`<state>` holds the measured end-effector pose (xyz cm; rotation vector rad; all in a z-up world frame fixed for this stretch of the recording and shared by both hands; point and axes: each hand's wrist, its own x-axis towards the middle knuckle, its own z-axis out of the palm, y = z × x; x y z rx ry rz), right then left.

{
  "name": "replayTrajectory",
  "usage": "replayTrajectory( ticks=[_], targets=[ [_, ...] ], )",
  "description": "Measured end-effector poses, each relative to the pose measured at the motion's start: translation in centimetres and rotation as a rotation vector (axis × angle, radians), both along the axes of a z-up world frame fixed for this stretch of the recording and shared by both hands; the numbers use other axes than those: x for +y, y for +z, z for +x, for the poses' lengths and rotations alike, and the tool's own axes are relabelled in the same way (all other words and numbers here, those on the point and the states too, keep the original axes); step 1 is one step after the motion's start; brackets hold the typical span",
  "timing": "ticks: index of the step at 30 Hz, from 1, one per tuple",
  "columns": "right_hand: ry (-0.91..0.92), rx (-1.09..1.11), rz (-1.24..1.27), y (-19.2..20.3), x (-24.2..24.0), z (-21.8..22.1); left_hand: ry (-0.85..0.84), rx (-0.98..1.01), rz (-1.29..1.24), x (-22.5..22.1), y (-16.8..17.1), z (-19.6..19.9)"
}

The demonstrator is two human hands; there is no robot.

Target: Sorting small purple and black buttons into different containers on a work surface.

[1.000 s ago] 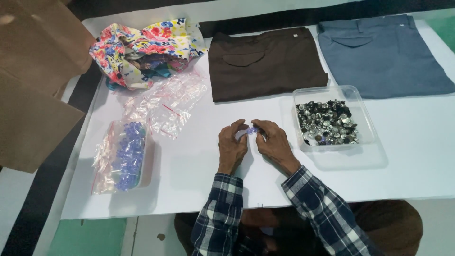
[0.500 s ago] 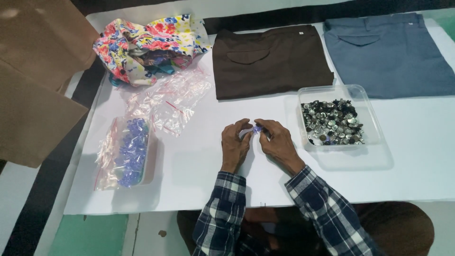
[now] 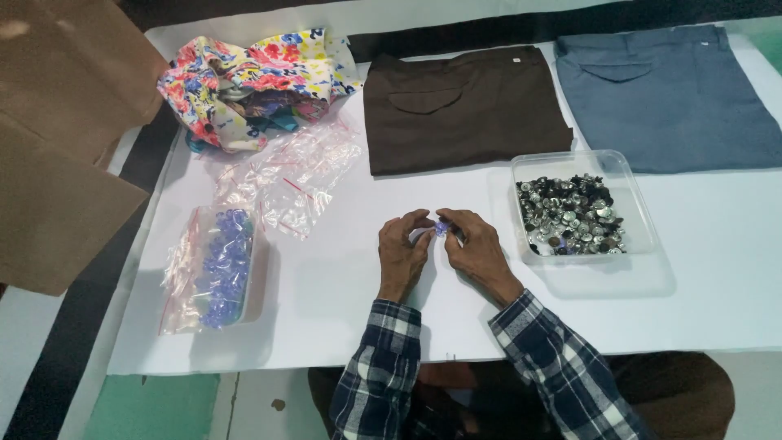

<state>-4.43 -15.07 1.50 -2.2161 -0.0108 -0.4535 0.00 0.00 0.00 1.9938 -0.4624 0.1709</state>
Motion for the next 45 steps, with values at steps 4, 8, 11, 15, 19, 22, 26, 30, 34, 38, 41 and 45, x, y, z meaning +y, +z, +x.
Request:
replayTrajectory(
  ticks=[4, 8, 11, 15, 19, 22, 26, 30, 34, 38, 41, 45],
  targets=[
    [0.012, -0.017, -0.004, 0.1, 0.1, 0.1, 0.024, 0.000, 0.020, 0.0, -0.3, 0.3],
    [-0.001, -0.008, 0.040, -0.2, 0.2, -0.3, 0.021, -0.019, 0.024, 0.1, -1.1, 0.3],
    [0.004, -0.025, 0.039, -0.1, 0.0, -0.1, 0.004, -0.036, 0.017, 0.1, -1.1, 0.5],
    [0.004, -0.038, 0.052, -0.5, -0.1, -0.1, -0.028, -0.020, 0.001, 0.3, -1.9, 1.0],
    [-0.027, -0.039, 0.016, 0.5, 0.2, -0.8, -0.042, -0.040, -0.014, 0.4, -0.9, 0.6],
    [-0.074, -0.184, -0.032, 2.2, 0.7, -1.9, -0.010, -0.022, -0.025, -0.2, -0.3, 0.5],
    [-0.140, -0.429, -0.058, 5.7, 0.9, -5.4, 0.055, -0.147, -0.097, -0.8, 2.1, -1.7],
    [-0.172, -0.556, -0.162, 9.7, -4.9, -7.5, 0.032, -0.383, -0.170, -3.6, 4.9, -3.7],
    [0.119, 0.028, -0.223, 14.8, -12.8, -7.0, -0.204, -0.520, -0.031, -8.5, 7.7, -4.9],
    [0.265, 0.842, -0.493, 14.5, -15.9, -5.0, -0.521, -0.430, 0.543, -14.0, 5.7, -2.9],
    [0.304, 0.989, -0.611, 11.9, -16.5, -4.1, -0.545, -0.385, 0.776, -15.3, 6.4, -2.6],
    [0.398, 1.009, -0.649, 14.5, -15.1, -4.1, -0.565, -0.297, 0.833, -15.8, 7.8, -2.4]
  ],
)
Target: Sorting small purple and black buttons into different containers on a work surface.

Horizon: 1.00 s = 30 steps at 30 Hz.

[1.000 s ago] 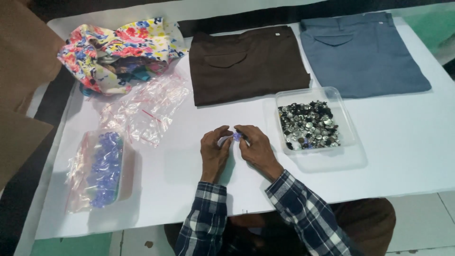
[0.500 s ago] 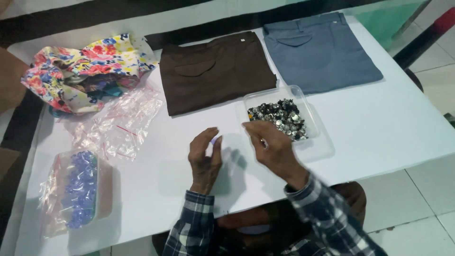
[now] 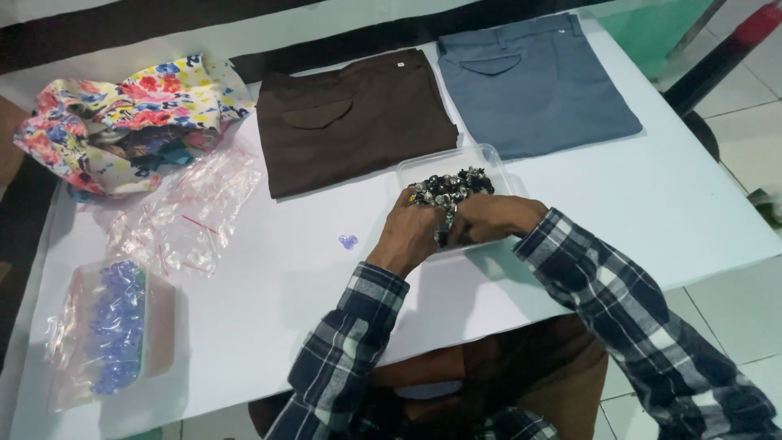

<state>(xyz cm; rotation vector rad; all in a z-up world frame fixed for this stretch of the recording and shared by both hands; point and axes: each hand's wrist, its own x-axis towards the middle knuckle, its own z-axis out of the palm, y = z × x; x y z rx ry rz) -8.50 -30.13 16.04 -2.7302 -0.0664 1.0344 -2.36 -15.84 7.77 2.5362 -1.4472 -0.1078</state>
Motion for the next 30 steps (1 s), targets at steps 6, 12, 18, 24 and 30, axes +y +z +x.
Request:
replayTrajectory(
  ticks=[6, 12, 18, 24, 30],
  targets=[
    [-0.141, -0.198, 0.151, -1.5, -3.5, 1.6, 0.072, 0.125, 0.005, -0.3, -0.5, 0.3],
    [0.018, -0.317, 0.008, -4.2, -2.1, 1.0, 0.123, -0.048, 0.173, -1.7, -0.7, 0.6],
    [0.085, -0.502, -0.055, -8.8, -4.8, 2.5, 0.132, -0.111, 0.170, -2.8, -1.3, 0.6],
    [0.013, -0.540, -0.020, -6.3, -2.4, 1.5, 0.137, -0.020, 0.234, -3.0, -1.7, 1.4],
    [-0.060, -0.527, 0.038, -4.6, -2.5, 1.8, 0.170, 0.064, 0.218, -2.9, -0.2, 0.5]
  ],
)
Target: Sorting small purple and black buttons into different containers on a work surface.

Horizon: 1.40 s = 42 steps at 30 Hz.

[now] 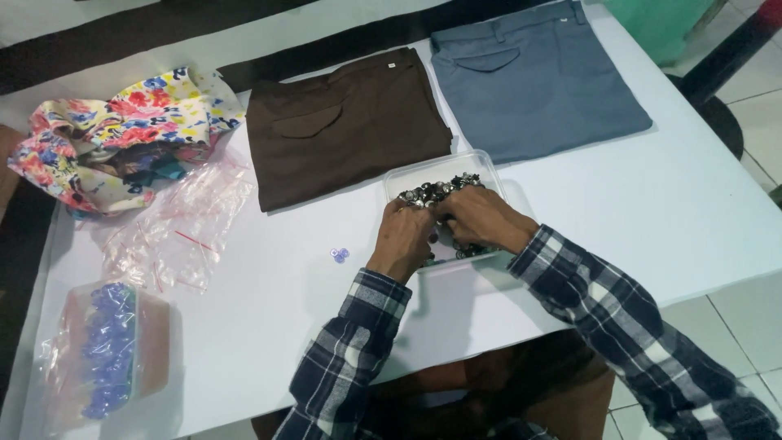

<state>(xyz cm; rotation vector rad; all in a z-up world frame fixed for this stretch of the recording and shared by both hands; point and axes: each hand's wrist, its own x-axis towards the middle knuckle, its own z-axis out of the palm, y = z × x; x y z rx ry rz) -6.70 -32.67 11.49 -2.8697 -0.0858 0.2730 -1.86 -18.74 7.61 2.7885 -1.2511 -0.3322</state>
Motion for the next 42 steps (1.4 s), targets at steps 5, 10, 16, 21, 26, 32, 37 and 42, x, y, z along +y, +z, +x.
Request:
replayTrajectory(
  ticks=[5, 10, 16, 21, 26, 32, 37, 42],
  targets=[
    [-0.126, 0.023, 0.189, 2.2, -1.1, -1.3, 0.013, 0.007, -0.033, 0.1, 4.0, -1.4],
    [-0.128, 0.028, 0.045, 1.8, -1.2, -1.4, -0.036, -0.024, -0.042, -1.6, 1.7, 0.2],
    [0.020, 0.237, 0.044, 2.9, 0.7, -2.4, 0.001, 0.007, -0.065, -1.2, -0.6, 1.4],
    [0.365, 0.097, 0.054, -6.7, -2.0, 0.1, 0.050, 0.049, -0.360, 0.5, 1.7, 0.6],
    [0.407, 0.085, 0.131, -2.1, -0.5, -0.3, 0.039, 0.017, -0.674, 0.9, -0.9, 1.8],
    [0.076, 0.033, 0.055, -2.5, -2.2, 0.7, 0.103, 0.205, -0.969, 1.2, -2.4, 2.7],
    [0.003, 0.036, -0.029, -1.9, -1.2, 0.4, 0.080, 0.179, -0.902, 1.5, -1.7, 2.5],
    [0.141, -0.106, -0.139, -2.6, 1.0, 0.7, 0.065, 0.135, -0.997, 1.6, -0.8, 1.8]
  ],
)
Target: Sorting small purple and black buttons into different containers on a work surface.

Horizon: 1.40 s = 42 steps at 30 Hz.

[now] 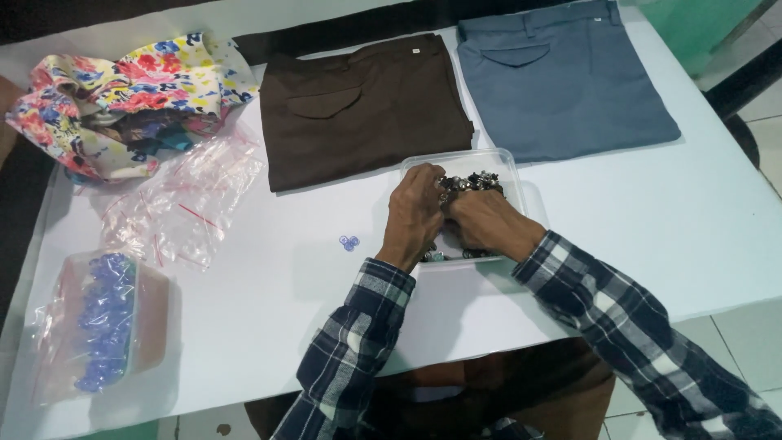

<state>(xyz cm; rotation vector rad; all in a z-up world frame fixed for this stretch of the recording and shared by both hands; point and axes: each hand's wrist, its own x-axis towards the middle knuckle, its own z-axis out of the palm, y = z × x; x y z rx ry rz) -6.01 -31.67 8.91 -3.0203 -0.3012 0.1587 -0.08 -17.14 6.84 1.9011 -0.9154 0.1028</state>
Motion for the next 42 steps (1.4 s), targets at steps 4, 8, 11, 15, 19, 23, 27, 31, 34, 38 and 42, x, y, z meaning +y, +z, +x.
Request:
replayTrajectory(
  ticks=[4, 8, 11, 15, 19, 23, 27, 31, 34, 38, 42],
  targets=[
    [0.037, -0.057, 0.054, -5.0, -2.1, 1.1, 0.014, 0.014, 0.042, 0.1, 0.1, -0.1],
    [0.054, -0.063, -0.043, -5.0, -2.9, 0.7, -0.034, -0.074, 0.231, 0.2, 0.4, -0.1],
    [0.048, -0.051, -0.055, -4.0, -2.5, 0.1, -0.114, -0.089, 0.457, 0.3, 0.3, 0.3],
    [0.028, -0.049, -0.067, -0.5, -1.0, -1.0, -0.113, -0.140, 0.714, 0.2, 1.6, 0.0],
    [0.025, -0.037, -0.066, -1.8, -1.8, -0.7, -0.087, -0.195, 0.881, -1.2, 0.3, 0.1],
    [0.009, -0.045, -0.064, -3.9, -2.7, -0.2, -0.059, -0.328, 0.942, -2.5, -1.6, 0.4],
    [-0.082, 0.005, 0.051, -3.5, -3.2, -0.6, -0.017, -0.351, 0.922, -2.9, -1.4, 0.5],
    [-0.182, 0.076, 0.236, 4.3, -1.4, -3.1, -0.035, -0.324, 0.878, -2.3, -1.6, 0.7],
    [-0.277, 0.045, 0.576, 6.2, -1.4, -4.2, -0.066, -0.284, 0.835, -2.1, -0.6, 0.7],
    [-0.388, -0.050, 1.051, 4.3, -2.7, -4.6, -0.117, 0.148, 0.407, -0.3, 3.0, -0.2],
    [-0.500, -0.025, 1.442, 4.2, -2.7, -4.4, -0.197, 0.500, -0.062, 1.0, 3.7, -0.4]
  ],
)
